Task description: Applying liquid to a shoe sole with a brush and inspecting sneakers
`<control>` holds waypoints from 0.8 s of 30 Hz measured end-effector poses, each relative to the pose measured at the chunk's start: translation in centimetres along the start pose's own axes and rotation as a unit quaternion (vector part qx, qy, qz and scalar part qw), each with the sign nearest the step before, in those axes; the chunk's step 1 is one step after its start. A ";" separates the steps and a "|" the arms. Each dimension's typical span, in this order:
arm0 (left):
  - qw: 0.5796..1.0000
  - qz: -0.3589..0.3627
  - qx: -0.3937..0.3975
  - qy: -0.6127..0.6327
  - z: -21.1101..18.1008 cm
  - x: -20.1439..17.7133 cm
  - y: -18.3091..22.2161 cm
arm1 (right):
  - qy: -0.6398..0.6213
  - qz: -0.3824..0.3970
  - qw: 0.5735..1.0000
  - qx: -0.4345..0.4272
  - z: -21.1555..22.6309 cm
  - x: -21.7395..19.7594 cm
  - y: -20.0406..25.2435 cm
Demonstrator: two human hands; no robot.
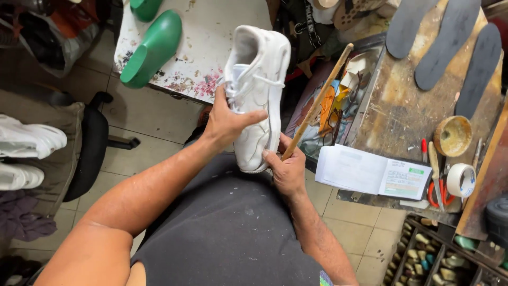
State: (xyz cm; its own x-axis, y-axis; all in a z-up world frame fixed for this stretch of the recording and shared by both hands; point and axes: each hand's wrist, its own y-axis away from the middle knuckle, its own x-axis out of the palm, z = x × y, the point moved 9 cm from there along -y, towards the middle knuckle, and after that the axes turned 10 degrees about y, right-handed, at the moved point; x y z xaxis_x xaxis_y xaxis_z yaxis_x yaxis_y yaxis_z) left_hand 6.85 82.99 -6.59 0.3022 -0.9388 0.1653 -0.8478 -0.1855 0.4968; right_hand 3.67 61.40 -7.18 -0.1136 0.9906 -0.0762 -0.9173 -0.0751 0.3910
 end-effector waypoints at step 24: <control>0.614 0.136 0.710 -0.317 -12.0 2.2 10.8 | -0.180 0.083 0.980 -0.016 2.6 -1.2 0.1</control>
State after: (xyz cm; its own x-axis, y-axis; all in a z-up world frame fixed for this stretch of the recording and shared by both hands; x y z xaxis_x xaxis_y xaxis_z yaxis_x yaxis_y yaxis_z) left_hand 3.57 82.41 9.41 0.2167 -0.8318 -0.5111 -0.4912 0.3595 -0.7934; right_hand 4.66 60.52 -4.67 -0.1260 0.9401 0.3169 -0.9095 -0.2371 0.3415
